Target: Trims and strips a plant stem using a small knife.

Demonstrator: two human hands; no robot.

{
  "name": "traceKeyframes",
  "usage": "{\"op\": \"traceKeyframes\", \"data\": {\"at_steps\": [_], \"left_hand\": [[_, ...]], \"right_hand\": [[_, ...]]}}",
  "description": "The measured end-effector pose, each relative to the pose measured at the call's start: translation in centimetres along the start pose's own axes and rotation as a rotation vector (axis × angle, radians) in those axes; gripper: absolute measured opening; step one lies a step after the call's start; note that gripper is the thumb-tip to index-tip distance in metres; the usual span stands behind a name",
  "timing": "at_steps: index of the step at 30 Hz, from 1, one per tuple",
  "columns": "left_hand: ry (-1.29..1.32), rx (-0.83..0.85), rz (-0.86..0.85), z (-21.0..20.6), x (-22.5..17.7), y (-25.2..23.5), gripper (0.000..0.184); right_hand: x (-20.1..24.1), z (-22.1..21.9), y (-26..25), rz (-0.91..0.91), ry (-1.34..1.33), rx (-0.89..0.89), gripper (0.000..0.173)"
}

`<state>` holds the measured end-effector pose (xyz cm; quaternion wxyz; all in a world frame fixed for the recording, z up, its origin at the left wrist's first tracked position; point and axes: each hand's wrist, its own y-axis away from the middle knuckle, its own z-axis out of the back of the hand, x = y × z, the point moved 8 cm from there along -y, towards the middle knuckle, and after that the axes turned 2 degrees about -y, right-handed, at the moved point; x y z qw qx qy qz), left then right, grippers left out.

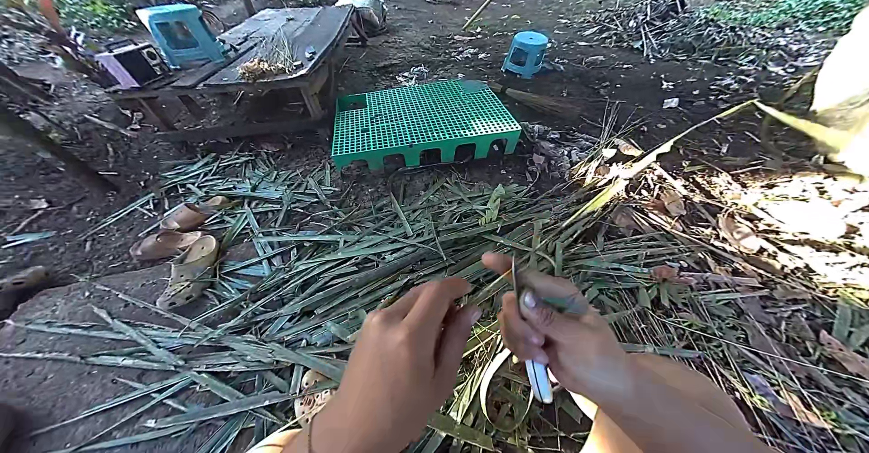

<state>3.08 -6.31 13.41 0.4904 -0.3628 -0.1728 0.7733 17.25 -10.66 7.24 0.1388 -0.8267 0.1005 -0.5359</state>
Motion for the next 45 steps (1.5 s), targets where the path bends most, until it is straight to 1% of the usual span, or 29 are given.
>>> {"op": "traceKeyframes", "data": {"at_steps": [3, 8, 9, 12, 14, 16, 19, 20, 22, 24, 26, 30, 33, 35, 38, 39, 40, 41, 43, 45], "left_hand": [[0.016, -0.030, -0.027, -0.2, -0.4, -0.1, 0.022], [0.045, -0.014, -0.043, 0.0, -0.7, 0.0, 0.026], [0.060, -0.006, -0.029, 0.1, -0.5, 0.0, 0.026], [0.093, -0.006, 0.017, 0.7, 0.4, 0.4, 0.026], [0.064, -0.023, 0.021, 1.0, 0.6, 0.6, 0.024], [0.011, -0.048, -0.002, 1.1, 0.5, 0.6, 0.022], [-0.073, -0.072, -0.063, 0.8, 0.0, 0.8, 0.021], [-0.089, -0.078, -0.083, 0.7, -0.3, 0.9, 0.021], [-0.113, -0.094, -0.119, 0.6, -0.8, 1.0, 0.021], [-0.138, -0.104, -0.144, 0.7, -1.2, 1.1, 0.020], [-0.135, -0.104, -0.141, 0.9, -1.2, 1.1, 0.019], [-0.075, -0.069, -0.092, 1.2, -0.8, 1.1, 0.020], [-0.038, -0.052, -0.060, 1.2, -0.3, 1.2, 0.020], [-0.057, -0.054, -0.067, 1.1, -0.3, 1.3, 0.020], [-0.110, -0.063, -0.110, 0.8, -0.6, 1.4, 0.019], [-0.116, -0.064, -0.122, 0.8, -0.7, 1.4, 0.019], [-0.115, -0.060, -0.128, 0.8, -0.7, 1.5, 0.019], [-0.106, -0.053, -0.126, 0.9, -0.8, 1.5, 0.019], [-0.078, -0.015, -0.097, 1.2, -0.6, 1.5, 0.019], [-0.063, 0.042, -0.064, 1.3, -0.1, 1.5, 0.021]], "right_hand": [[-0.6, -1.7, 0.2, 0.007, -0.037, 0.099, 0.042], [0.2, -0.8, -0.1, 0.057, 0.006, 0.087, 0.041], [0.6, -0.1, -0.2, 0.065, 0.024, 0.049, 0.040], [2.3, 3.7, -0.7, 0.086, 0.013, -0.158, 0.035], [3.0, 4.9, -0.7, 0.084, -0.005, -0.211, 0.035], [2.3, 3.7, -0.4, 0.039, -0.024, -0.140, 0.036], [0.3, -0.3, 0.1, -0.052, -0.061, 0.090, 0.042], [-0.2, -1.4, 0.3, -0.081, -0.079, 0.136, 0.043], [-0.8, -2.5, 0.5, -0.119, -0.113, 0.172, 0.042], [-0.6, -2.0, 0.3, -0.105, -0.102, 0.142, 0.041], [0.2, -0.3, -0.1, -0.077, -0.100, 0.063, 0.040], [1.8, 3.6, -0.7, -0.005, -0.162, -0.118, 0.035], [2.5, 5.1, -0.6, 0.026, -0.174, -0.219, 0.036], [2.3, 4.4, -0.5, 0.021, -0.140, -0.183, 0.036], [1.1, 1.3, -0.1, -0.040, -0.094, 0.026, 0.041], [0.8, 0.6, -0.1, -0.057, -0.107, 0.078, 0.043], [0.6, 0.5, -0.1, -0.062, -0.115, 0.082, 0.043], [0.8, 1.1, -0.3, -0.057, -0.109, 0.044, 0.041], [1.6, 3.5, -0.7, -0.029, -0.103, -0.105, 0.034], [2.8, 5.9, -1.1, 0.012, -0.099, -0.216, 0.035]]}}
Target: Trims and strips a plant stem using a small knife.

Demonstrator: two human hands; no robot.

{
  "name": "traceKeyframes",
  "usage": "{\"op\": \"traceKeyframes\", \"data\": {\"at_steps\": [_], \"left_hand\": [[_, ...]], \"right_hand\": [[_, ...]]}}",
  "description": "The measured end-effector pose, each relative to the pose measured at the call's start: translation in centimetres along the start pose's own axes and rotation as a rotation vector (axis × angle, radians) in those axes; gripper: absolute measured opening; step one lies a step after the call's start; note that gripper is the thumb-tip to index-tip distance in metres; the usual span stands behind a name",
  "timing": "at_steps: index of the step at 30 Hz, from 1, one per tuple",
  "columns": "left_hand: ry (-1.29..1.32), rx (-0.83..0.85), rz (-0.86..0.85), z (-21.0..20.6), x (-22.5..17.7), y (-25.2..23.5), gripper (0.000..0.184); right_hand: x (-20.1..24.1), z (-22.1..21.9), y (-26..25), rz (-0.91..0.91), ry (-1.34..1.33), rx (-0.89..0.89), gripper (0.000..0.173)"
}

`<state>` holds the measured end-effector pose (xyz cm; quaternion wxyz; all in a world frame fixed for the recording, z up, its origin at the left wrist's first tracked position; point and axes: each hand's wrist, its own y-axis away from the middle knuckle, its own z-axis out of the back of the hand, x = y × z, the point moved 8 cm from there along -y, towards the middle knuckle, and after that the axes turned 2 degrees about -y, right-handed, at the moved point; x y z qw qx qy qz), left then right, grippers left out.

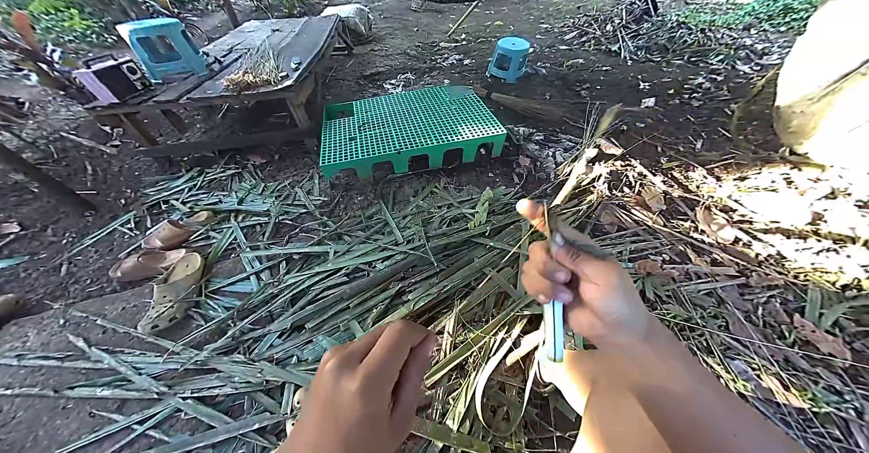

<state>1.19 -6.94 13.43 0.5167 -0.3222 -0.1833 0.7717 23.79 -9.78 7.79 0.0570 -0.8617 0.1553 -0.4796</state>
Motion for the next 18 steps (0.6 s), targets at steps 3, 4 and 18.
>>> {"op": "traceKeyframes", "data": {"at_steps": [3, 4, 18], "left_hand": [[-0.031, 0.059, 0.012, 0.0, 0.4, -0.2, 0.024], [-0.039, 0.069, 0.017, 0.1, 0.5, -0.3, 0.025], [0.060, 0.238, 0.149, -2.4, 0.0, -6.2, 0.032]], "right_hand": [[0.6, 1.2, -0.4, 0.018, -0.045, -0.079, 0.039], [0.5, 1.3, -0.4, 0.018, -0.053, -0.094, 0.040], [-0.8, -2.2, 0.5, 0.149, 0.118, 0.054, 0.039]]}}
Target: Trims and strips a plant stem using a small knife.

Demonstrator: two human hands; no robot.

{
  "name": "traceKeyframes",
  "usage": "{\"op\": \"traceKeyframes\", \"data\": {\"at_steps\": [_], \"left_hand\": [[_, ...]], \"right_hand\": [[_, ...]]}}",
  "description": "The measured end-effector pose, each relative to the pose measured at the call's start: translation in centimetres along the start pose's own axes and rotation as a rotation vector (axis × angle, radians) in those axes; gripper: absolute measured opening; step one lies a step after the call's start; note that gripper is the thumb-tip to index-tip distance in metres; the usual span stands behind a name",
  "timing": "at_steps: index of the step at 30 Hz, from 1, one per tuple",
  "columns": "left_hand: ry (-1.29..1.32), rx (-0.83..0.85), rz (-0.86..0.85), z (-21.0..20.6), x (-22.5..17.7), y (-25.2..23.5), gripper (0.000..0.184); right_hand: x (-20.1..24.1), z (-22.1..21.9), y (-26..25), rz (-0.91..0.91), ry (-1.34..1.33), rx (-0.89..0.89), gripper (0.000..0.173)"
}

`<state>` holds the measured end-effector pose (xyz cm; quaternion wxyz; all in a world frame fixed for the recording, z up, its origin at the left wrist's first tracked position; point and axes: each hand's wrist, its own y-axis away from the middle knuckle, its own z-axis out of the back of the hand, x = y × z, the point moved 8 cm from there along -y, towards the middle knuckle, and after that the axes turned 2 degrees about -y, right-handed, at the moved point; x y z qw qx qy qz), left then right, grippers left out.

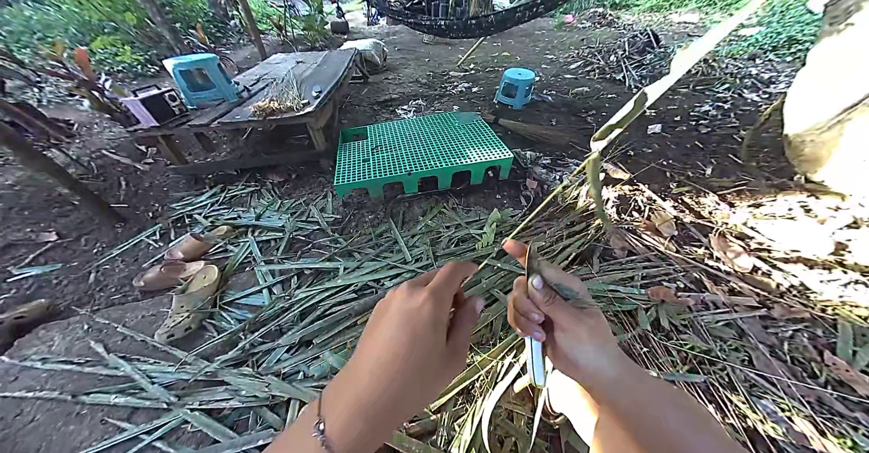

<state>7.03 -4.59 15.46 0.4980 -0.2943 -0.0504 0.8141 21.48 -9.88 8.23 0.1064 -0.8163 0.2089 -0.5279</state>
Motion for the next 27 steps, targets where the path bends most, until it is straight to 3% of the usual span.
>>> {"op": "traceKeyframes", "data": {"at_steps": [3, 6, 10, 17, 27], "left_hand": [[0.086, -0.071, -0.004, -0.3, -0.5, -1.4, 0.039], [0.239, -0.132, -0.010, -1.1, -0.2, -2.0, 0.031], [0.357, 0.060, 0.065, -3.6, 0.3, -1.7, 0.029], [0.316, 0.155, 0.074, -5.2, 0.8, 0.2, 0.032], [0.082, 0.007, 0.006, -3.1, 3.1, 3.8, 0.037]], "right_hand": [[0.1, -0.5, 0.1, 0.001, -0.033, 0.063, 0.042], [0.5, -1.0, 0.4, 0.000, -0.085, 0.161, 0.050], [0.8, -1.6, 0.8, 0.008, -0.034, 0.224, 0.053], [0.9, 0.7, 0.7, -0.010, 0.002, 0.043, 0.037], [1.1, 3.3, 0.3, -0.056, -0.057, -0.146, 0.037]]}}
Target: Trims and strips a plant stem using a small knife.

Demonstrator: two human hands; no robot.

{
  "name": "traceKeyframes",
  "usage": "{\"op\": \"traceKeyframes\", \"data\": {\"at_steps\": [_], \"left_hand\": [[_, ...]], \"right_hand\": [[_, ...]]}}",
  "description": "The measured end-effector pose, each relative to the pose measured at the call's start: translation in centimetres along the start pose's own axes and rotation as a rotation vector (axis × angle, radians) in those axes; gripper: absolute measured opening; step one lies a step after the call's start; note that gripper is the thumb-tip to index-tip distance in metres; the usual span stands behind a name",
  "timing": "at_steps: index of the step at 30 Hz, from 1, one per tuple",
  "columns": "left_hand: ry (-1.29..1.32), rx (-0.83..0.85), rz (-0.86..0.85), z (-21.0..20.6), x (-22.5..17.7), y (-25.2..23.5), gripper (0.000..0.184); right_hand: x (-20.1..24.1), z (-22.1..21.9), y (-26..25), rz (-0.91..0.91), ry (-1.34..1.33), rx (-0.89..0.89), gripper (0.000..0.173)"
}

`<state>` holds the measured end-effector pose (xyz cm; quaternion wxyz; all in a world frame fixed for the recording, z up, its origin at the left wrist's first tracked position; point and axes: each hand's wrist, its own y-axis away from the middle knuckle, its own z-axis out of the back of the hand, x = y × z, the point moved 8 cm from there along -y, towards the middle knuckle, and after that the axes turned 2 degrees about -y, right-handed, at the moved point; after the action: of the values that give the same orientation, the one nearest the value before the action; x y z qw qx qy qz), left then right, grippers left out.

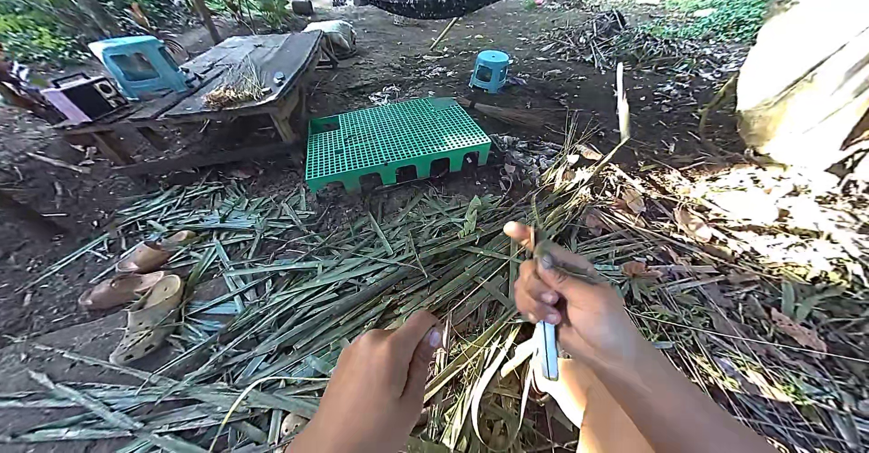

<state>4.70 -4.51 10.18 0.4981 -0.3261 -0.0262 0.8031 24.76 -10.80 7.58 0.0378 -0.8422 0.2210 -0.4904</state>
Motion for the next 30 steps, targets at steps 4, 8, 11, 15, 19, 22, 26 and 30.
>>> {"op": "traceKeyframes", "data": {"at_steps": [4, 8, 11, 15, 19, 22, 26, 30], "left_hand": [[-0.114, -0.016, 0.018, 0.7, 0.9, 0.8, 0.039], [-0.210, -0.020, 0.046, 1.6, 2.1, 1.7, 0.040], [-0.267, -0.052, 0.099, 2.7, 3.5, 2.4, 0.043], [-0.309, -0.118, 0.104, 3.1, 3.3, 2.5, 0.041], [-0.287, -0.120, 0.072, 2.1, 2.3, 2.3, 0.038], [-0.219, -0.069, 0.051, 1.4, 1.3, 2.2, 0.037], [-0.151, -0.027, 0.022, 1.2, 0.0, 2.1, 0.039], [-0.158, -0.010, 0.016, 1.6, -0.7, 2.3, 0.038]], "right_hand": [[2.2, 3.5, -1.2, 0.052, 0.015, -0.215, 0.040], [4.8, 8.6, -1.9, 0.127, 0.088, -0.613, 0.043], [6.0, 13.1, -2.2, 0.179, 0.089, -0.791, 0.037], [2.8, 8.7, -1.9, -0.077, 0.378, -0.450, 0.035], [-3.0, -1.4, 0.3, -0.208, 0.191, 0.210, 0.042], [-4.1, -5.5, 1.5, -0.195, 0.077, 0.349, 0.045], [-4.3, -6.4, 1.7, -0.176, 0.009, 0.311, 0.038], [-3.3, -5.2, 1.3, -0.110, -0.010, 0.262, 0.036]]}}
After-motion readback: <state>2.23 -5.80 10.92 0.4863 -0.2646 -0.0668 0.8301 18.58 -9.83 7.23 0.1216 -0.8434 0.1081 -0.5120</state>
